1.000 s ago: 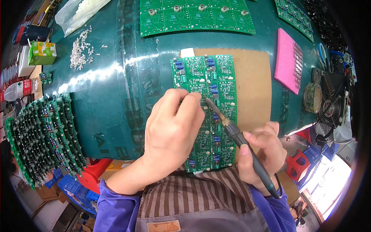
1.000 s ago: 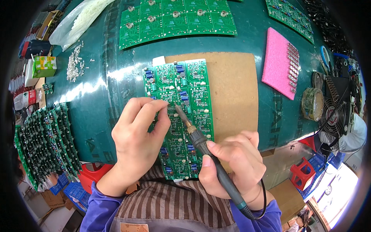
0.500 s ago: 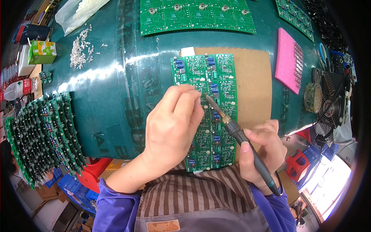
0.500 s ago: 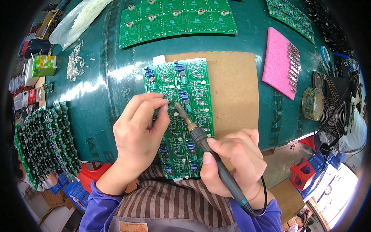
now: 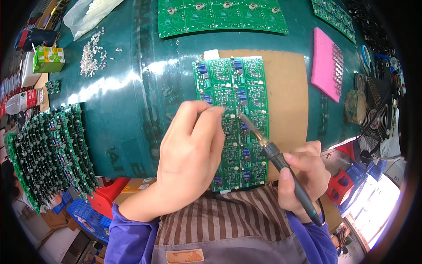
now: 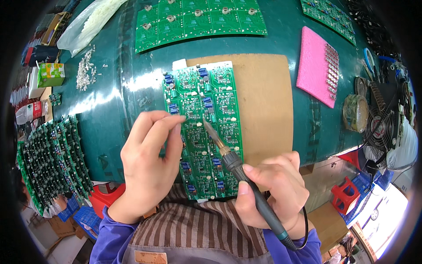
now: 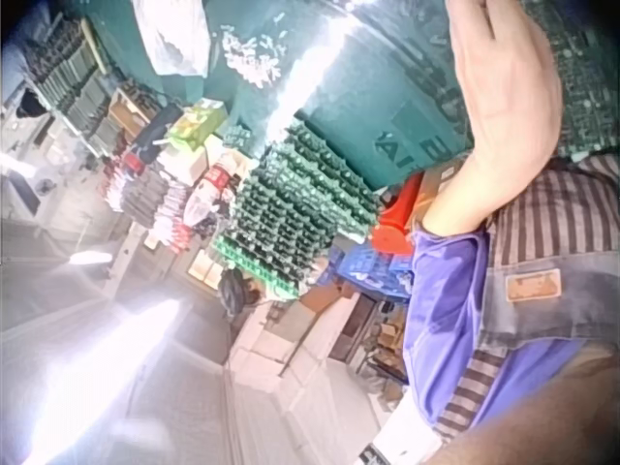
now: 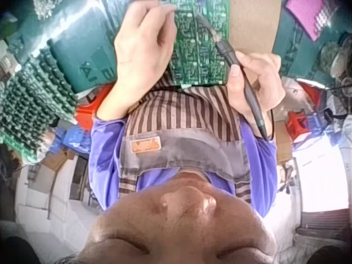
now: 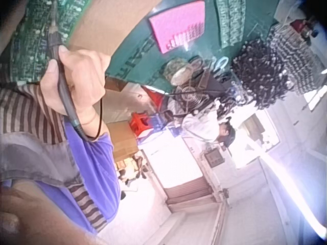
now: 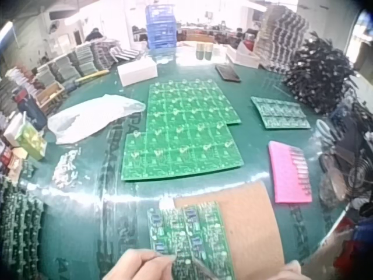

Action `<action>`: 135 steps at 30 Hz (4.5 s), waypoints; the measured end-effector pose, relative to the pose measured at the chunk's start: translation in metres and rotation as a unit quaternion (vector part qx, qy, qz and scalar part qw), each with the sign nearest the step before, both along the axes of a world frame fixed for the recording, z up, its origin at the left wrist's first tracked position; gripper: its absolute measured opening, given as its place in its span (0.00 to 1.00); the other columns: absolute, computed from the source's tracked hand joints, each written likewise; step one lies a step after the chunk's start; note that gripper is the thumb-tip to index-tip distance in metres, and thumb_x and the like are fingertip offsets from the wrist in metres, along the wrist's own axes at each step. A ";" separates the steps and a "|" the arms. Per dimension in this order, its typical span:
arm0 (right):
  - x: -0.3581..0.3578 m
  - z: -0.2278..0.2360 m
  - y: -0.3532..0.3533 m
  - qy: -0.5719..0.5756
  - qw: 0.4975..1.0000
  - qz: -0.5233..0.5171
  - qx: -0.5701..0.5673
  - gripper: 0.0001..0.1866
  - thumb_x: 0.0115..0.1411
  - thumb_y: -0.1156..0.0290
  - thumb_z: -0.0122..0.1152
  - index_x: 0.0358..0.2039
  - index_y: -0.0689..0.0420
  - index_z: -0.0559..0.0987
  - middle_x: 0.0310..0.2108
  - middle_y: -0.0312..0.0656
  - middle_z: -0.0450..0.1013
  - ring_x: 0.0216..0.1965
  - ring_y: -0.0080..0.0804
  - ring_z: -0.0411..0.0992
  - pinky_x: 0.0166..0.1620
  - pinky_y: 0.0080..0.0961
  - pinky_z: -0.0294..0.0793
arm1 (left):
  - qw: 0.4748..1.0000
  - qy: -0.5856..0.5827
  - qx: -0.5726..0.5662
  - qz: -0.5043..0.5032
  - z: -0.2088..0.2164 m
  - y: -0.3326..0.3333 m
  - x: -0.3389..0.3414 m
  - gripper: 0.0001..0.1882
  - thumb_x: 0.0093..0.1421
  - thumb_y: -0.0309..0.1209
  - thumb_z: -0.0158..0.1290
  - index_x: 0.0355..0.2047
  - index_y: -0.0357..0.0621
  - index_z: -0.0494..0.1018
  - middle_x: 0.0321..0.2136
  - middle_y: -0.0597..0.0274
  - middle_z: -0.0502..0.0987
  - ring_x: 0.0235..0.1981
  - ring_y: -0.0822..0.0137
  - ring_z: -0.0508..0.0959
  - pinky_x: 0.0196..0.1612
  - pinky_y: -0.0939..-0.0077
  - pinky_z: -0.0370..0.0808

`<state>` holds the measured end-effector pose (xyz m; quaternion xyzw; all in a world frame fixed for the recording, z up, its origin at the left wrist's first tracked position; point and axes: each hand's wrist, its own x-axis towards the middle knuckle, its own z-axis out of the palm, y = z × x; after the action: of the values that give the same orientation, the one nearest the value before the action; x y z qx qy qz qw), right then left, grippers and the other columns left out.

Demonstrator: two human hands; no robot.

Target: The person places a circuit board onto a cardboard sheet and solders electronic components onto the circuit boards using a soldering iron by hand.

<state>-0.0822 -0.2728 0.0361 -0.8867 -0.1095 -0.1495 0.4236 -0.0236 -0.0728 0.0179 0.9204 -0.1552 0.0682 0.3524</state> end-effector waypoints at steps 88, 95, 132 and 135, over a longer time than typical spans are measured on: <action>-0.071 -0.018 0.002 -0.010 0.998 0.014 0.065 0.10 0.44 0.79 0.60 0.30 0.65 0.75 0.19 0.42 0.71 0.19 0.35 0.70 0.25 0.27 0.67 | 0.994 -0.027 0.077 -0.076 -0.005 0.001 -0.065 0.10 0.48 0.19 0.62 0.32 0.42 0.78 0.20 0.62 0.76 0.17 0.66 0.68 0.21 0.72 0.68; -0.072 -0.013 0.001 -0.008 0.999 0.029 0.039 0.09 0.44 0.79 0.61 0.30 0.64 0.76 0.18 0.41 0.72 0.19 0.35 0.70 0.25 0.26 0.67 | 0.994 -0.040 0.081 -0.057 -0.007 -0.002 -0.067 0.11 0.46 0.18 0.63 0.31 0.42 0.77 0.25 0.62 0.80 0.20 0.65 0.72 0.23 0.73 0.70; -0.103 -0.006 -0.009 0.002 0.998 0.055 0.039 0.12 0.43 0.78 0.61 0.30 0.64 0.74 0.19 0.41 0.71 0.19 0.34 0.68 0.25 0.28 0.64 | 0.989 -0.001 0.084 -0.123 0.006 0.008 -0.095 0.12 0.48 0.19 0.56 0.35 0.39 0.72 0.33 0.54 0.80 0.21 0.66 0.75 0.24 0.75 0.74; -0.105 -0.007 -0.008 0.002 0.997 0.057 0.043 0.11 0.43 0.78 0.60 0.30 0.64 0.74 0.19 0.40 0.71 0.18 0.34 0.68 0.24 0.28 0.64 | 0.992 -0.011 0.078 -0.097 0.001 0.004 -0.100 0.10 0.49 0.19 0.61 0.30 0.40 0.73 0.39 0.52 0.81 0.23 0.62 0.79 0.26 0.74 0.75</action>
<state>-0.1869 -0.2806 0.0293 -0.8604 -0.1525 -0.1284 0.4690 -0.1233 -0.0688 0.0186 0.9250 -0.2523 0.0315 0.2824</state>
